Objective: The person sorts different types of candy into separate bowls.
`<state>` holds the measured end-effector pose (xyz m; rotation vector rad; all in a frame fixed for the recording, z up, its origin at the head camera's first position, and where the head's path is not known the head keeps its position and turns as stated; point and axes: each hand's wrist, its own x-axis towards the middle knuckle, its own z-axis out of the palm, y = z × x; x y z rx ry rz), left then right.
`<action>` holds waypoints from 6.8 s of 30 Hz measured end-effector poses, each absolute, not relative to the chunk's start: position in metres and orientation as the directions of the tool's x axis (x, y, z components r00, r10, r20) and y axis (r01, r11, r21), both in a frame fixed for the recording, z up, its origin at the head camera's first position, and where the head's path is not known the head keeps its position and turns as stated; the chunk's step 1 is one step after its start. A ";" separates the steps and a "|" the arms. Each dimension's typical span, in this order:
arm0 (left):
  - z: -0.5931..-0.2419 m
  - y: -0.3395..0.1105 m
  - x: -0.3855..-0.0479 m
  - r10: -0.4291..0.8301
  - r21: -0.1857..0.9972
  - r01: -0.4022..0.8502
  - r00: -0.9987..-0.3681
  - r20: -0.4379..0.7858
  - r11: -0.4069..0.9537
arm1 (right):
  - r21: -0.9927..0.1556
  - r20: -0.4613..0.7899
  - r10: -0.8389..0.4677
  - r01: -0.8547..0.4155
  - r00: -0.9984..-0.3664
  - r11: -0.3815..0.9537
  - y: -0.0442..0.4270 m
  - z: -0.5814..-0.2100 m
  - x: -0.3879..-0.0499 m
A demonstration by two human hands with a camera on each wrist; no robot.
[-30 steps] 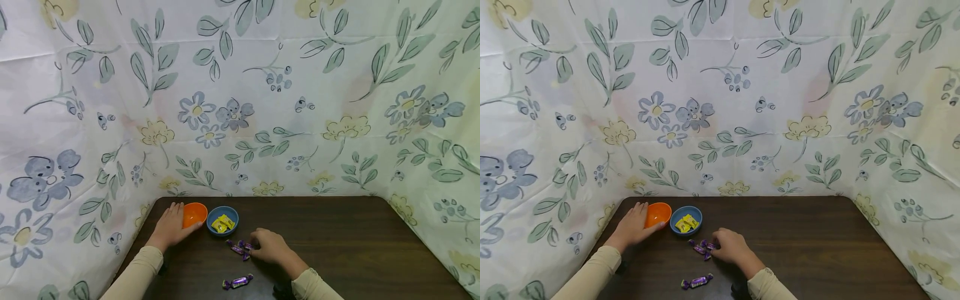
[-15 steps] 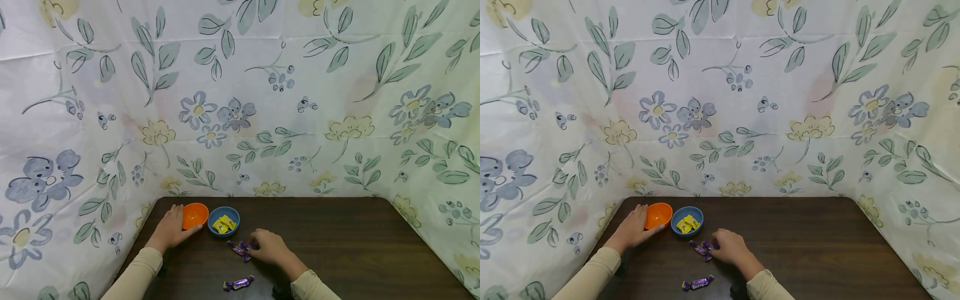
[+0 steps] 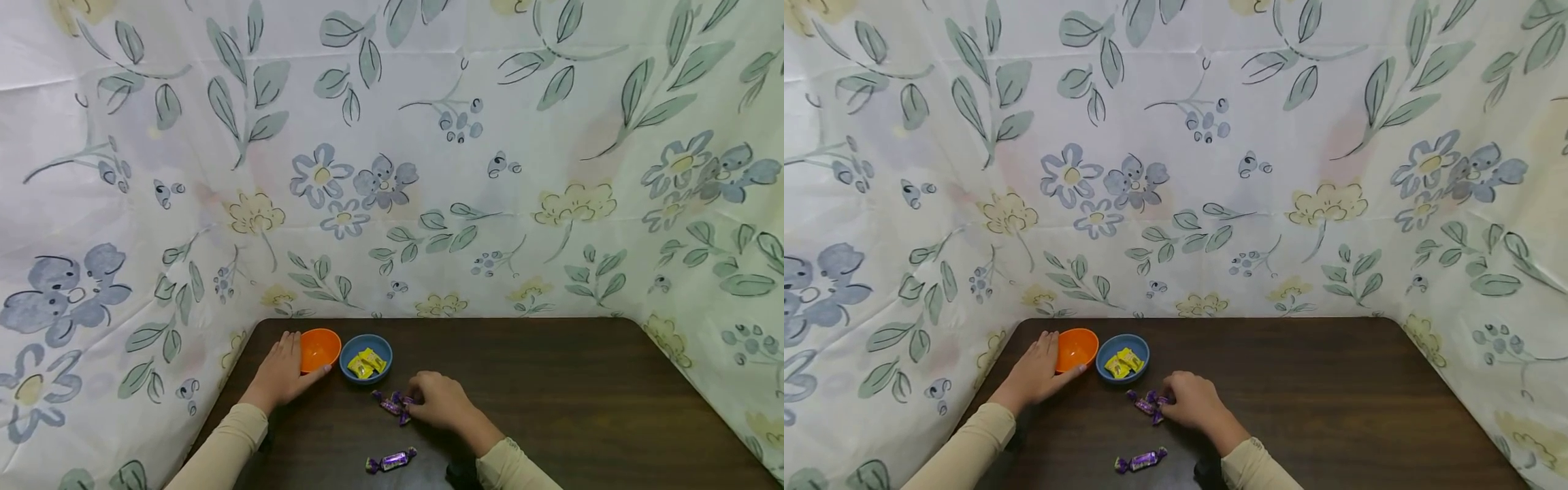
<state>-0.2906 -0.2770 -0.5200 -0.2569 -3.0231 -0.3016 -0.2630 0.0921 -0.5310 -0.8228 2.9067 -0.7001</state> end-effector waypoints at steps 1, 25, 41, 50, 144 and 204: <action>-0.520 -0.277 -0.291 0.155 0.184 0.172 -0.982 0.107 0.968 | -0.436 0.086 -0.509 -0.491 -0.857 0.754 0.093 -0.530 -0.263; -0.520 -0.274 -0.293 0.129 0.153 0.138 -0.989 0.069 0.979 | -0.463 0.217 -0.513 -0.551 -0.830 0.695 0.071 -0.497 -0.270; -0.519 -0.272 -0.293 0.118 0.152 0.126 -0.991 0.056 0.980 | -0.496 0.356 -0.443 -0.568 -0.823 0.657 0.041 -0.489 -0.271; -0.524 -0.271 -0.294 0.128 0.154 0.138 -0.989 0.076 0.978 | -0.561 0.366 -0.376 -0.524 -0.852 0.641 0.019 -0.490 -0.280; -0.517 -0.270 -0.291 0.138 0.113 0.148 -0.986 0.089 0.983 | -0.186 0.049 -0.614 -0.612 -0.787 0.769 0.038 -0.507 -0.249; -0.518 -0.271 -0.294 0.156 0.105 0.169 -0.981 0.117 0.980 | -0.228 0.388 -0.506 -0.613 -0.770 0.757 -0.025 -0.495 -0.286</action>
